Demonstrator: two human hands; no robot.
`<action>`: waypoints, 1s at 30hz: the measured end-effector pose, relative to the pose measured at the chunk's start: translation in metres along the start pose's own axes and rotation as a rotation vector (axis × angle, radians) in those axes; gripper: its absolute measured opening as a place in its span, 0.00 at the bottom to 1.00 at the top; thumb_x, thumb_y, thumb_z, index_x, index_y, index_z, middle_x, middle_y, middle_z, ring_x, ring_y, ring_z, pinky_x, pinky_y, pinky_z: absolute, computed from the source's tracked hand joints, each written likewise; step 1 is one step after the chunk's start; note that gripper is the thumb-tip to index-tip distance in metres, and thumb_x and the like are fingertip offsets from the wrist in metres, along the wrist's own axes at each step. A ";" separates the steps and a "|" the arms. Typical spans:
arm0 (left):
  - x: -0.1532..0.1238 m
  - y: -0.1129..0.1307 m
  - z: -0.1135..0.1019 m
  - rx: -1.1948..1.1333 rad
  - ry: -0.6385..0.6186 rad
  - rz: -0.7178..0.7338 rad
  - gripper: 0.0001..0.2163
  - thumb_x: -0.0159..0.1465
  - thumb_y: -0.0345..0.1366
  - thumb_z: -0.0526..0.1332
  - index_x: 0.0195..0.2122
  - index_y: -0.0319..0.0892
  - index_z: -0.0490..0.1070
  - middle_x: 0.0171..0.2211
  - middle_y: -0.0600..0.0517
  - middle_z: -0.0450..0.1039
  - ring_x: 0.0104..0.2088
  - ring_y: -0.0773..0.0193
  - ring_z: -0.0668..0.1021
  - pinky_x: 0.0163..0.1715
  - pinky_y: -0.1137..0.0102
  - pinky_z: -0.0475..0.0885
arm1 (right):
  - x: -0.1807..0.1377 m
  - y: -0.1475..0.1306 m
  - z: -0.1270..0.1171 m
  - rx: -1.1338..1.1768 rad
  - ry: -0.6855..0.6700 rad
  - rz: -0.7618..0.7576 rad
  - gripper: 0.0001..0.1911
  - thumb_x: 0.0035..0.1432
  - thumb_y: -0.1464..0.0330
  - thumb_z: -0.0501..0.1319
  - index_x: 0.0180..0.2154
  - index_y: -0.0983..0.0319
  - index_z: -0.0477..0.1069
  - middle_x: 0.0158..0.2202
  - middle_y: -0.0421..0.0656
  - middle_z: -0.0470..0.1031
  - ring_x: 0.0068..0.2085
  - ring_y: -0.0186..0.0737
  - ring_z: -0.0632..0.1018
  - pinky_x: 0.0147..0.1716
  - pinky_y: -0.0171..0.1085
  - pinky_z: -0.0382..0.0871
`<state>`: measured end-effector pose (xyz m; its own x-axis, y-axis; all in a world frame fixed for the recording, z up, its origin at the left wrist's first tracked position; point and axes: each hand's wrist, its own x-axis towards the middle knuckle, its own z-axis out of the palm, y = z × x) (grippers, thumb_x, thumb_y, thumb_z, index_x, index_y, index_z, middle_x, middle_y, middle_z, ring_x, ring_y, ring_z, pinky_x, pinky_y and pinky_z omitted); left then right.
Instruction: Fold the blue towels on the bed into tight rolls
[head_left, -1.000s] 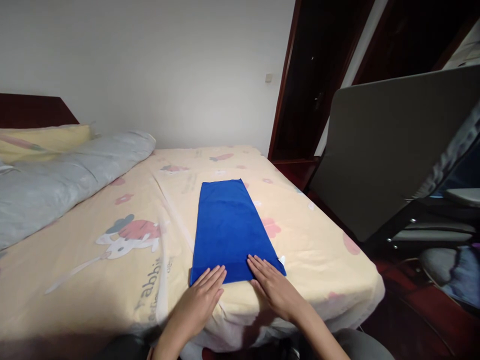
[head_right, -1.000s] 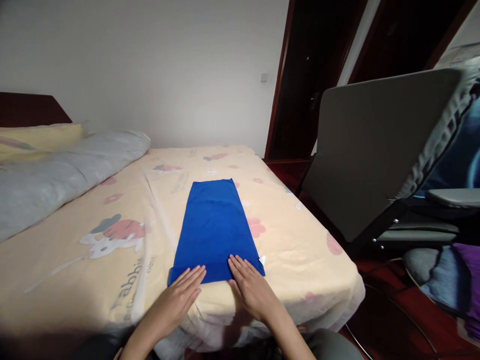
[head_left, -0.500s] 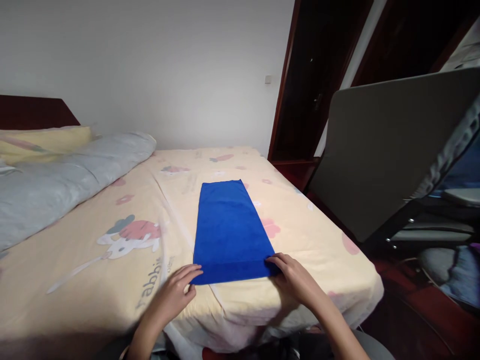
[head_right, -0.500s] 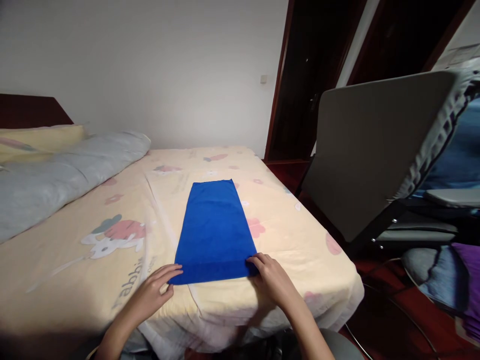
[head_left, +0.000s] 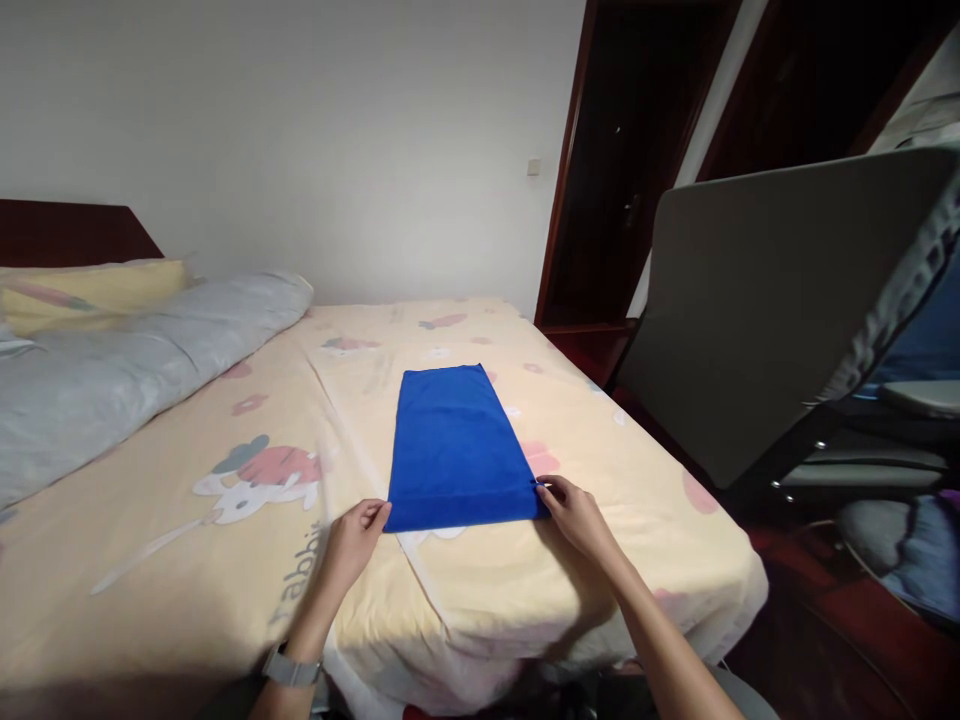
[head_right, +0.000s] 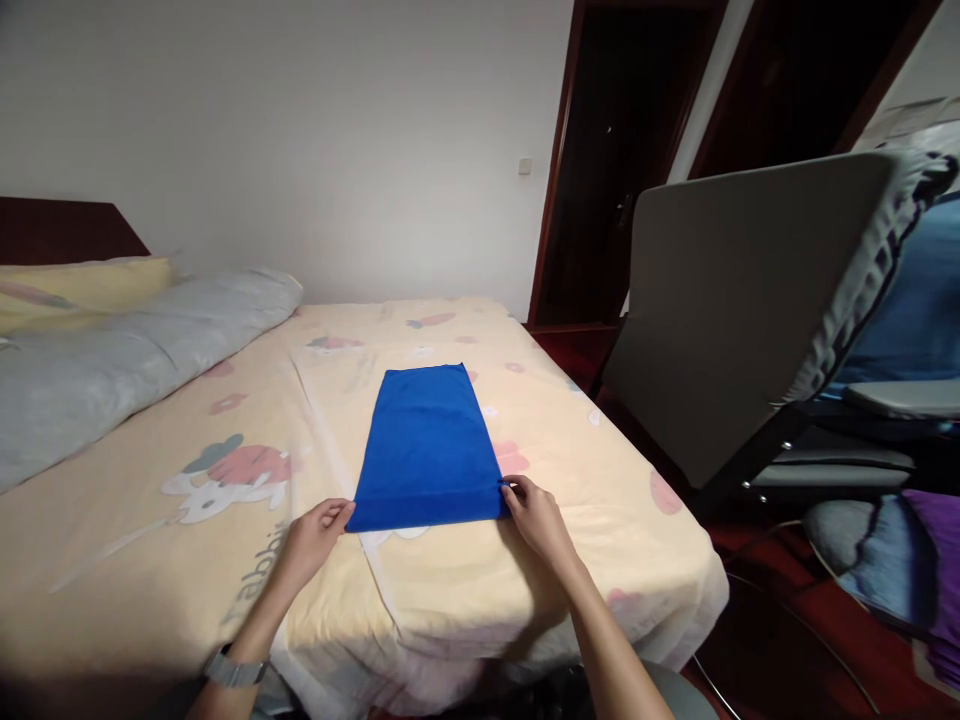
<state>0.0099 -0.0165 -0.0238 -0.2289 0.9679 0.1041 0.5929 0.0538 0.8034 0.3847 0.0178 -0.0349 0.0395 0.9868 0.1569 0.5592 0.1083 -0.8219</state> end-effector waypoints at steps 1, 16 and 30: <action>0.003 0.000 0.000 0.016 -0.006 -0.015 0.19 0.58 0.55 0.60 0.34 0.44 0.77 0.33 0.45 0.84 0.36 0.52 0.84 0.35 0.67 0.76 | 0.001 0.001 0.001 0.008 0.009 0.032 0.20 0.64 0.56 0.56 0.48 0.61 0.77 0.43 0.49 0.83 0.46 0.52 0.82 0.46 0.45 0.73; 0.015 -0.001 0.006 -0.027 -0.128 -0.013 0.19 0.57 0.56 0.62 0.27 0.44 0.70 0.24 0.53 0.76 0.27 0.61 0.79 0.26 0.73 0.68 | 0.029 0.015 0.001 0.063 -0.051 0.253 0.17 0.44 0.63 0.72 0.39 0.61 0.81 0.34 0.46 0.84 0.38 0.52 0.84 0.35 0.40 0.75; 0.011 -0.001 0.008 -0.362 -0.120 -0.137 0.26 0.48 0.59 0.68 0.33 0.42 0.68 0.16 0.59 0.70 0.16 0.67 0.73 0.16 0.75 0.63 | 0.012 0.017 -0.001 0.255 -0.103 0.227 0.22 0.57 0.58 0.61 0.45 0.64 0.82 0.38 0.46 0.84 0.38 0.50 0.82 0.29 0.38 0.75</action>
<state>0.0132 -0.0033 -0.0284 -0.1826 0.9806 -0.0706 0.2478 0.1154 0.9619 0.3954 0.0310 -0.0462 0.0486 0.9947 -0.0910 0.3209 -0.1018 -0.9416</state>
